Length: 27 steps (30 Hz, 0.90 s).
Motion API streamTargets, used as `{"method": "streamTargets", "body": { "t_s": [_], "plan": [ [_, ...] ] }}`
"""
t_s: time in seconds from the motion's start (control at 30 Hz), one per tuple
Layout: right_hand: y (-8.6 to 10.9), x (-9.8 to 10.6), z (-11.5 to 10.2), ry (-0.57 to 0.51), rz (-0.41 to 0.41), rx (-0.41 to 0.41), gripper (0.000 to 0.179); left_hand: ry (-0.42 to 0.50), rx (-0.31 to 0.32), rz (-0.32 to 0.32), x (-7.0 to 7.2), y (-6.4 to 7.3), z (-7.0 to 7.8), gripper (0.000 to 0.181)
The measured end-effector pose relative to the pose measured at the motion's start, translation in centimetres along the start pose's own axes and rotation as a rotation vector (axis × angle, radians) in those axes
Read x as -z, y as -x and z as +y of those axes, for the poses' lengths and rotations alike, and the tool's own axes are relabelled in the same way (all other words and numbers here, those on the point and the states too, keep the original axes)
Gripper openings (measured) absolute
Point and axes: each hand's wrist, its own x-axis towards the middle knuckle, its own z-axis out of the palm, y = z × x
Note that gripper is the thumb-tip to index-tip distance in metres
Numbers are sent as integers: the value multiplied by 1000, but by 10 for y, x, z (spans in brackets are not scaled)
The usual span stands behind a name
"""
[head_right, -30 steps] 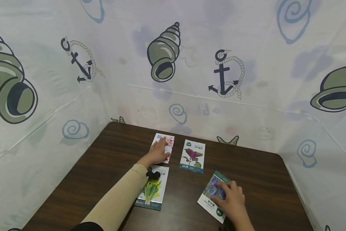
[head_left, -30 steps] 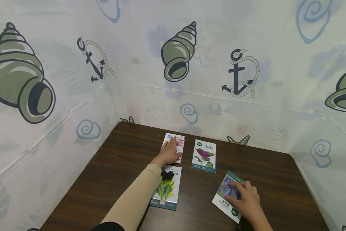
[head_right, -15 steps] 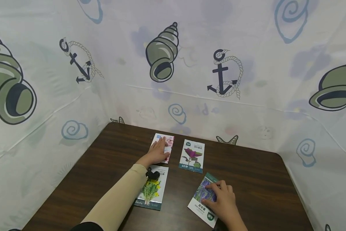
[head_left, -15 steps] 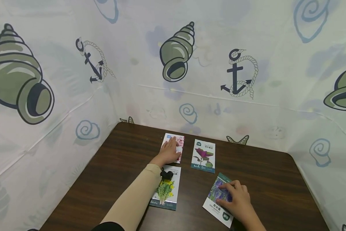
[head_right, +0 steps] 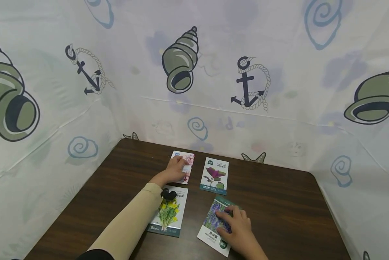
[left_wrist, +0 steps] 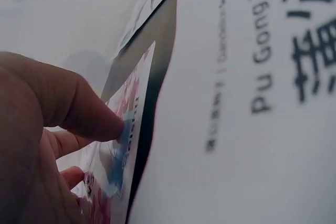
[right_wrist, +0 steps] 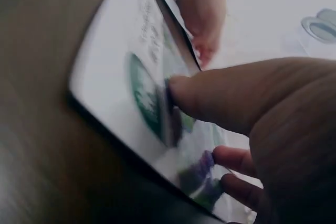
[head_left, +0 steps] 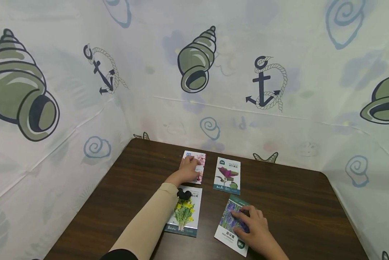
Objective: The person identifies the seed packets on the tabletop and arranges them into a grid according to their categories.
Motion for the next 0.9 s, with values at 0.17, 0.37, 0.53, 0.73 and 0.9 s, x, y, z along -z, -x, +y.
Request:
{"method": "streamTargets", "body": {
  "t_s": [0.17,0.37,0.53,0.73,0.9],
  "plan": [
    [-2,-8,-19,-97,-46,17,55,14,26,-26,6,2,-3,42],
    [-3,-12,-27,-208,-121,72,51,36,56,-53,8,2,-5,43],
    [-8,-16,-28,-233,-114,123,45,59,64,-75,12,-5,-9,47],
    [-8,-19,-31,-261,-130,87,42,-7,80,-140,21,-5,-5,52],
    [-11,-17,-31,-337,-95,46,39,14,114,-121,22,-5,-1,45]
  ]
}}
